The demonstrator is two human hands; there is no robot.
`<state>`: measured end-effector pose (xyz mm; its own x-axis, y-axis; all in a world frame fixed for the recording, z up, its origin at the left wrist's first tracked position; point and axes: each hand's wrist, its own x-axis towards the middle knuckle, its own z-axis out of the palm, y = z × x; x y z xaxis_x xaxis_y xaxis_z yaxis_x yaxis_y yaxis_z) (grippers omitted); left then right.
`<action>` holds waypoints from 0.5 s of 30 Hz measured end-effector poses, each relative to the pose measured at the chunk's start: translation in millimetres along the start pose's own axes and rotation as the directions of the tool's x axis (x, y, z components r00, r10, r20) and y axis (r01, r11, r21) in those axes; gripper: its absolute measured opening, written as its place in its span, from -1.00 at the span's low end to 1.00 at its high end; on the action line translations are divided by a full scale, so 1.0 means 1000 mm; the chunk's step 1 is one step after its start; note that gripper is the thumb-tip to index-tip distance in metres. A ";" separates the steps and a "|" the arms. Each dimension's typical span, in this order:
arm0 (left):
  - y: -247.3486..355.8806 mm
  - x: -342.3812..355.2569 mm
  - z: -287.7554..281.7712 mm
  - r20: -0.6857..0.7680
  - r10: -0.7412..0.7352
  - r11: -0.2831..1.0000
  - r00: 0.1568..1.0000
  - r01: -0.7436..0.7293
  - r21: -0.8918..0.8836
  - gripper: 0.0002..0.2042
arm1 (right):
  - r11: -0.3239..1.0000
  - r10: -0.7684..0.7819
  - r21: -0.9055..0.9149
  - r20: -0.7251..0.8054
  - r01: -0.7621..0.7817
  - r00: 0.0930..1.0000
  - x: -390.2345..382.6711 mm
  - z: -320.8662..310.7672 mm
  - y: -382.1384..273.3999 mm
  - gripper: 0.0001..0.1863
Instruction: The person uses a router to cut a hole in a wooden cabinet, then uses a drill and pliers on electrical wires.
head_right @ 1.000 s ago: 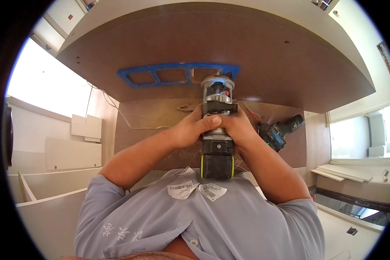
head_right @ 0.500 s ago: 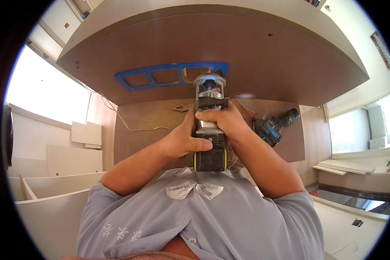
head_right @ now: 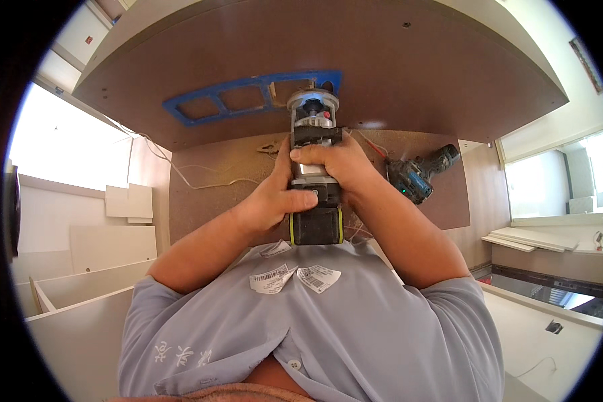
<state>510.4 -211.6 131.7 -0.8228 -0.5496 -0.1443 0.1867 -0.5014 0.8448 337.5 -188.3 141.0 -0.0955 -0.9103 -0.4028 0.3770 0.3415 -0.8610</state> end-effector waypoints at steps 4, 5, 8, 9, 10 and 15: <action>0.003 0.001 0.008 -0.054 -0.042 0.995 0.998 0.037 -0.091 0.12 | 0.999 -0.013 -0.042 -0.029 0.011 0.999 0.000 0.004 -0.002 -0.62; 0.005 0.001 0.009 -0.070 -0.051 0.995 0.996 0.045 -0.090 0.11 | 0.999 -0.016 -0.033 -0.032 0.015 0.999 -0.002 0.005 -0.003 -0.62; 0.004 0.000 0.007 -0.093 -0.067 0.996 0.993 0.062 -0.061 0.13 | 1.000 0.001 -0.011 -0.016 -0.001 1.000 -0.002 0.004 -0.002 -0.63; 0.003 0.002 0.007 -0.082 -0.036 0.998 0.996 0.032 -0.047 0.14 | 0.999 0.029 0.027 -0.019 -0.028 0.999 -0.005 0.005 -0.004 -0.64; 0.003 0.003 0.007 -0.071 -0.005 0.999 0.997 0.003 -0.032 0.15 | 1.000 0.021 0.013 -0.019 -0.021 1.000 -0.005 0.004 -0.004 -0.65; 0.011 -0.001 0.009 -0.073 -0.037 0.999 0.997 0.035 -0.028 0.18 | 1.000 0.014 -0.010 -0.019 -0.014 1.000 -0.002 0.003 -0.003 -0.67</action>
<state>508.7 -210.1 145.8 -0.7881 -0.5776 -0.2128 0.1725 -0.5391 0.8244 339.4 -188.0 145.5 -0.1077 -0.9010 -0.4202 0.3692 0.3562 -0.8584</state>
